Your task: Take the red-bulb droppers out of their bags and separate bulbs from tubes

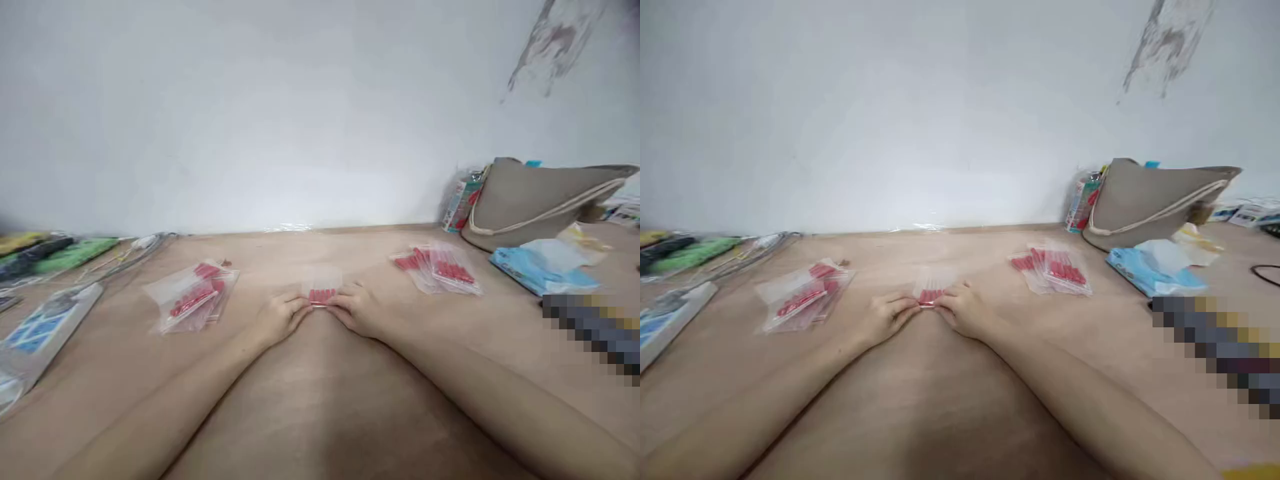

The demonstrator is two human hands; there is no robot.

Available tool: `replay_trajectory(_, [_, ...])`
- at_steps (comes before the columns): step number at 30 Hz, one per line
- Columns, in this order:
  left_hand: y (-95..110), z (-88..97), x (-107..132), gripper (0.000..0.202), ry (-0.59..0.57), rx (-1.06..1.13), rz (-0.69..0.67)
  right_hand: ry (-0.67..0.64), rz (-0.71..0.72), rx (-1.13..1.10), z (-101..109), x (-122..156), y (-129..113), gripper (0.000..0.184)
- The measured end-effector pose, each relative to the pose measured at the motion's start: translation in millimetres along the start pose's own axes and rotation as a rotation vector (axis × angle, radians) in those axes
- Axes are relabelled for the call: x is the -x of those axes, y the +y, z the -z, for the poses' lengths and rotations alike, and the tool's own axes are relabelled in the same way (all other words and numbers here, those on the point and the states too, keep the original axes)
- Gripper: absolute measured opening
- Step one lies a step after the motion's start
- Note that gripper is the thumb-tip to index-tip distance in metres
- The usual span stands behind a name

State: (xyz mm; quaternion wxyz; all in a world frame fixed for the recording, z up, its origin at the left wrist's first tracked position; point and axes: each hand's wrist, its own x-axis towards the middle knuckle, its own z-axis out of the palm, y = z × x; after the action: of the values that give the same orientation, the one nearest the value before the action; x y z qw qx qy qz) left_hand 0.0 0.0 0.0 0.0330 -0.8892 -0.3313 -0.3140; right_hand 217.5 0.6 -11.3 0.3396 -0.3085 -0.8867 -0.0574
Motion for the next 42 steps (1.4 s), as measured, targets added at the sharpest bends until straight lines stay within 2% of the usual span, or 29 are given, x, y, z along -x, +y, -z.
replay_trajectory(7, [11.2, 4.4, -11.1, 0.020, -0.068, 0.175, 0.020, 0.025, 0.025, 0.009, 1.6, -1.3, 3.1, 0.015])
replay_trajectory(11, [12.9, 2.0, -13.4, 0.020, -0.061, 0.270, 0.204, 0.044, 0.013, 0.037, 2.7, -3.4, 0.5, 0.016])
replay_trajectory(14, [11.4, 0.1, -12.5, 0.017, -0.054, 0.356, 0.314, 0.066, 0.076, 0.048, 2.4, -4.8, -0.6, 0.017])
replay_trajectory(17, [10.1, -1.1, -10.9, 0.014, -0.045, 0.415, 0.343, 0.091, 0.122, 0.062, 1.5, -5.1, -0.2, 0.018])
replay_trajectory(22, [11.9, -1.9, -9.9, 0.012, -0.046, 0.461, 0.377, 0.101, 0.090, 0.096, 2.6, -5.0, -0.2, 0.017])
replay_trajectory(33, [5.9, -9.1, -5.1, 0.012, 0.022, 0.603, 0.409, 0.166, 0.206, 0.161, 3.3, -8.4, -3.7, 0.020])
replay_trajectory(39, [8.5, -4.4, -9.2, 0.014, -0.036, 0.426, 0.336, 0.150, 0.208, 0.106, 1.8, -8.6, -2.3, 0.017])
replay_trajectory(42, [11.8, -2.7, -12.2, 0.014, -0.077, 0.379, 0.277, 0.098, 0.144, 0.136, 1.9, -9.6, -5.2, 0.016])
